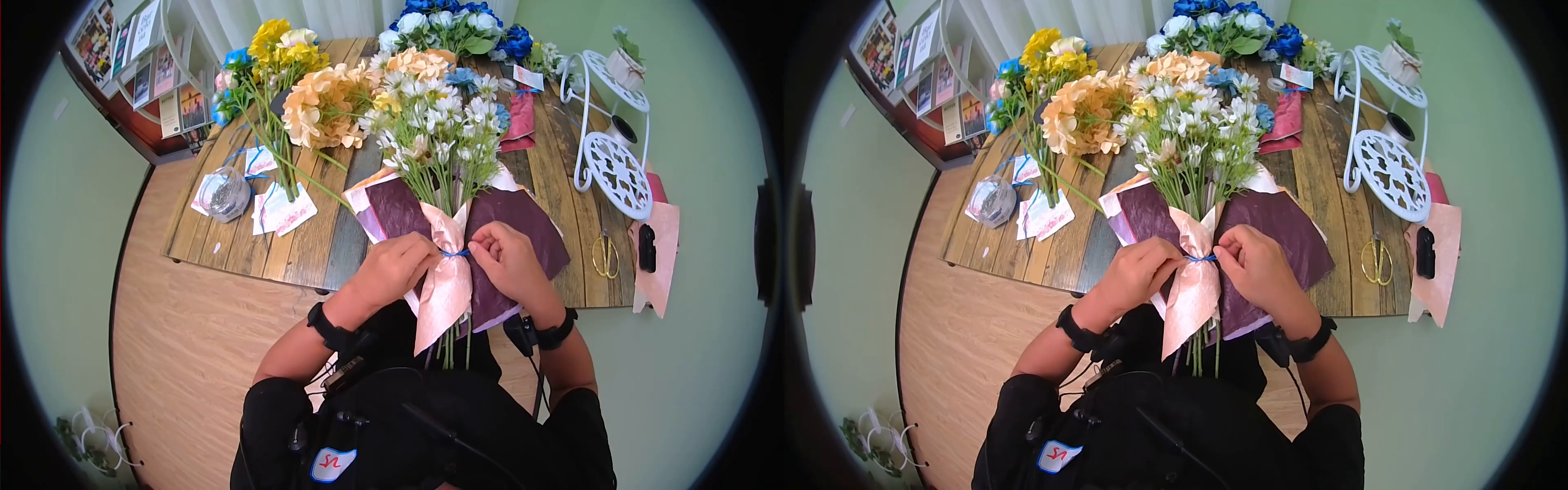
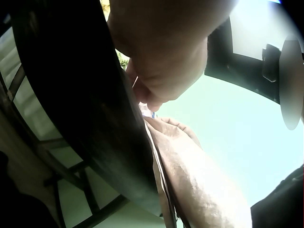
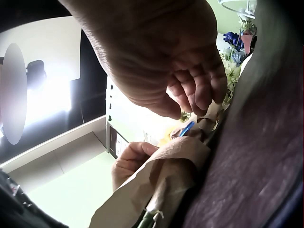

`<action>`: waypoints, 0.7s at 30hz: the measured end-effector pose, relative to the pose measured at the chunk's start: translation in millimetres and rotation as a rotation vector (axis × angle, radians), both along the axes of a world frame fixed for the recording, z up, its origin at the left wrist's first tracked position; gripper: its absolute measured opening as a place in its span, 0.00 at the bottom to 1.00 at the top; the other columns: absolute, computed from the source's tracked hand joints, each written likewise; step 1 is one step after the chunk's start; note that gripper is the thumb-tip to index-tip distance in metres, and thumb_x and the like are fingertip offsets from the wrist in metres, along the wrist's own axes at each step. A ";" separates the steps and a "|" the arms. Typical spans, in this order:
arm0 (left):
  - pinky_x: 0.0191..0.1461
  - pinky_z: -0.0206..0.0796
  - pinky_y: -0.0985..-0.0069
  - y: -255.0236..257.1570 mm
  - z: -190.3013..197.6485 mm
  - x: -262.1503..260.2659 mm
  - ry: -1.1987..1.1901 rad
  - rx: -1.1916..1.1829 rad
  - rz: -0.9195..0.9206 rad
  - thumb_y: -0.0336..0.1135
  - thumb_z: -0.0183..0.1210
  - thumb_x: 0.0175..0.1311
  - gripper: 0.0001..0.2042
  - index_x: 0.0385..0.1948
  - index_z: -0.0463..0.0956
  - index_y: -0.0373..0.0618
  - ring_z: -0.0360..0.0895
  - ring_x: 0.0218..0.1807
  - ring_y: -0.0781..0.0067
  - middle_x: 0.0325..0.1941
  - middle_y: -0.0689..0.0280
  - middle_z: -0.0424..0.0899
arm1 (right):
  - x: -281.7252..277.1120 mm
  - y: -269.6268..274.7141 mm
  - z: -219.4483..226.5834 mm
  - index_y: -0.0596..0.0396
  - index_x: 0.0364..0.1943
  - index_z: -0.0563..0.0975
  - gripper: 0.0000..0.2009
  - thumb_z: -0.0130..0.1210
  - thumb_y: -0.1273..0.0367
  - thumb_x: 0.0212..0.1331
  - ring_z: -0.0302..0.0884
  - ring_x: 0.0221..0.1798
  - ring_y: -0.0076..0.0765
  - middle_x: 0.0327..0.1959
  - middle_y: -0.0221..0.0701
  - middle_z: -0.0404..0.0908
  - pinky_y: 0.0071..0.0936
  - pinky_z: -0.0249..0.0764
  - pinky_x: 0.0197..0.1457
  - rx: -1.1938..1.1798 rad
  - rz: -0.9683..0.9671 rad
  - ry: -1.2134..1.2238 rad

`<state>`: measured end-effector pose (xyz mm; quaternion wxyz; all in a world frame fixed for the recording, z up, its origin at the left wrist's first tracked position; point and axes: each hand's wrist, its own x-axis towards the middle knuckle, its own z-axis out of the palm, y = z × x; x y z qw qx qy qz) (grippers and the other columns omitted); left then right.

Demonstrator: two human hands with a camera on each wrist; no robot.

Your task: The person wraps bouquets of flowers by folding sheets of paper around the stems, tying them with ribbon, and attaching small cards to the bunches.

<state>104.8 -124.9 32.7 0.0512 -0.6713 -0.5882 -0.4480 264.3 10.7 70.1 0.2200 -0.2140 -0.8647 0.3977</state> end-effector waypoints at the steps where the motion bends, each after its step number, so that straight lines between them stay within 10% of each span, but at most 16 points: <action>1: 0.28 0.68 0.72 -0.3 0.7 1.5 -0.001 0.000 0.001 0.26 0.61 0.50 0.07 0.29 0.73 0.38 0.76 0.27 0.62 0.26 0.61 0.76 | 0.9 -0.4 0.6 0.59 0.28 0.74 0.04 0.56 0.74 0.49 0.71 0.20 0.30 0.23 0.32 0.74 0.25 0.67 0.25 -0.005 -0.005 -0.018; 21: 0.32 0.69 0.75 -4.8 -0.5 10.9 -0.221 -0.063 -0.046 0.22 0.61 0.46 0.06 0.27 0.77 0.39 0.77 0.31 0.65 0.29 0.62 0.77 | 1.0 -10.8 0.3 0.58 0.32 0.74 0.08 0.57 0.76 0.45 0.66 0.19 0.25 0.27 0.30 0.72 0.23 0.64 0.25 -0.016 -0.010 0.029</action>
